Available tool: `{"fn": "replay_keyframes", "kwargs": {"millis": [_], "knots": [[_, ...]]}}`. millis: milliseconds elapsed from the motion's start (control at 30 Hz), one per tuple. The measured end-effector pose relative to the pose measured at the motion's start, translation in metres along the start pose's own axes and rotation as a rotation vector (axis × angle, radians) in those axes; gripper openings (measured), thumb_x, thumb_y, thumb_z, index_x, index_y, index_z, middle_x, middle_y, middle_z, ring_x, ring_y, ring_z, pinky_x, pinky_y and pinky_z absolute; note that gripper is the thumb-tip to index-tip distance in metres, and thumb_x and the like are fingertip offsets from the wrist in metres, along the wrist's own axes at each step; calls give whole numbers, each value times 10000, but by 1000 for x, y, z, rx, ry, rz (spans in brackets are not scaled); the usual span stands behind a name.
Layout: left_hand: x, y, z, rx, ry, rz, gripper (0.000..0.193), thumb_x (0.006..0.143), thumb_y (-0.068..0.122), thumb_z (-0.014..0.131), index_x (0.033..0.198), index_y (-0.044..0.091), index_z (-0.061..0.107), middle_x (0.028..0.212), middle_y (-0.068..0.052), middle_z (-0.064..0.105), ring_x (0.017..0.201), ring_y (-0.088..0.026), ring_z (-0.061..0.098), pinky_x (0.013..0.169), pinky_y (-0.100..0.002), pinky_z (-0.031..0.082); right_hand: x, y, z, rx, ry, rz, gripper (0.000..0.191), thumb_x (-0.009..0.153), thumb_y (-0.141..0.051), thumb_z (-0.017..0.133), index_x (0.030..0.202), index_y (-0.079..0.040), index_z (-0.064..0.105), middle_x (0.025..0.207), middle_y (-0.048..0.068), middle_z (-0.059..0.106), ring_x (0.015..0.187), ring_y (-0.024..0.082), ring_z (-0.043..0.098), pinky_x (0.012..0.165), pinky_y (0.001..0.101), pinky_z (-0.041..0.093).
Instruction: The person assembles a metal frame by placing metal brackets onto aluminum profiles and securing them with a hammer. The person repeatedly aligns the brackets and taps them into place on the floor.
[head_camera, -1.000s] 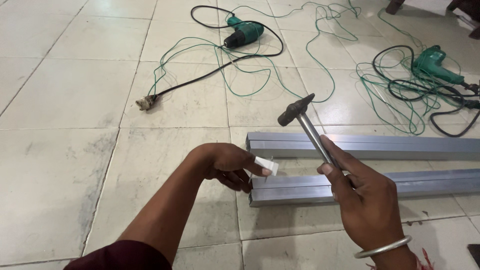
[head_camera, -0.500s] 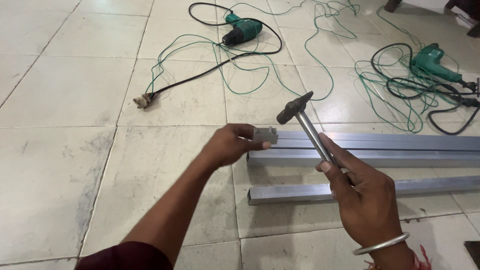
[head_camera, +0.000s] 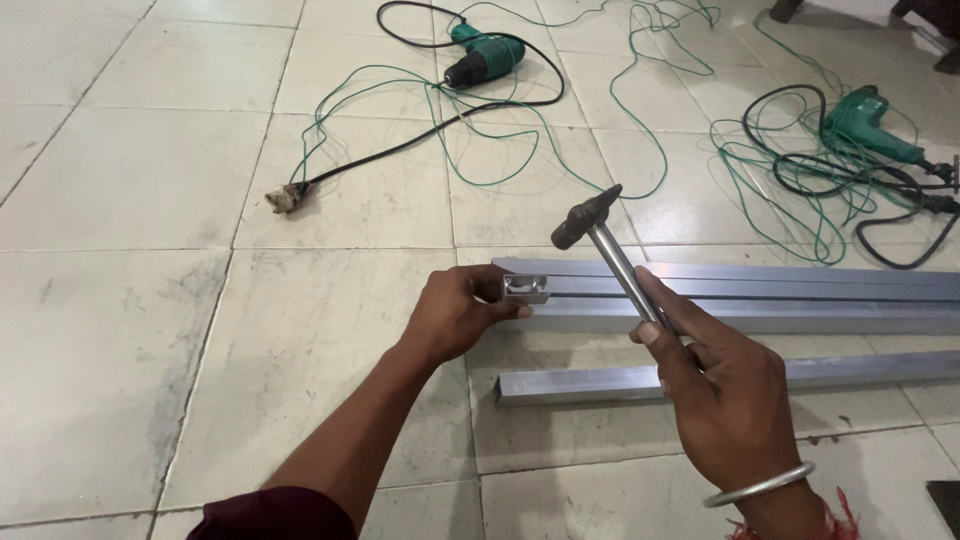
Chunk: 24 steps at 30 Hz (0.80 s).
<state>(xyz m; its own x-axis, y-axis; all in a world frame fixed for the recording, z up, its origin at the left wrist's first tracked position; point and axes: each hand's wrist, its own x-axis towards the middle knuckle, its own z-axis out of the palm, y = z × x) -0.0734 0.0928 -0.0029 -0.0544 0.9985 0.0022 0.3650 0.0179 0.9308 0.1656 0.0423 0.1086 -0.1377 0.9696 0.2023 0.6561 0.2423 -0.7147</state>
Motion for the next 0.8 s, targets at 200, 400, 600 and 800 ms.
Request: {"fn": "replay_keyframes", "kwargs": {"millis": [200, 400, 600, 800], "knots": [[-3, 5, -3, 95, -65, -22, 429, 722, 309, 892, 1038, 42, 782, 896, -69, 750, 787, -178, 706, 723, -340, 583, 0, -1, -1, -40, -10, 12, 509, 919, -246, 663, 1427, -270, 632, 570, 36, 581, 508, 90, 446, 486, 294, 426], [-12, -1, -1, 52, -8, 70, 384, 742, 280, 878, 1048, 61, 804, 1004, -81, 774, 842, -212, 695, 753, -349, 580, 0, -1, -2, -55, -10, 45, 509, 920, -256, 669, 1427, -289, 637, 555, 43, 521, 511, 95, 407, 486, 296, 399], [-16, -2, 5, 86, -25, 17, 368, 787, 258, 826, 1100, 69, 782, 920, -103, 809, 821, -191, 751, 786, -334, 593, 0, 0, -1, -48, -25, 38, 503, 920, -262, 675, 1421, -297, 637, 559, 32, 517, 512, 98, 418, 491, 290, 411], [-16, 1, 3, 162, -23, 8, 433, 764, 238, 842, 1150, 65, 751, 951, -106, 791, 851, -185, 755, 803, -315, 592, 0, -2, 0, -39, -31, 1, 494, 923, -245, 655, 1414, -298, 625, 572, 2, 562, 503, 96, 430, 492, 286, 423]]}}
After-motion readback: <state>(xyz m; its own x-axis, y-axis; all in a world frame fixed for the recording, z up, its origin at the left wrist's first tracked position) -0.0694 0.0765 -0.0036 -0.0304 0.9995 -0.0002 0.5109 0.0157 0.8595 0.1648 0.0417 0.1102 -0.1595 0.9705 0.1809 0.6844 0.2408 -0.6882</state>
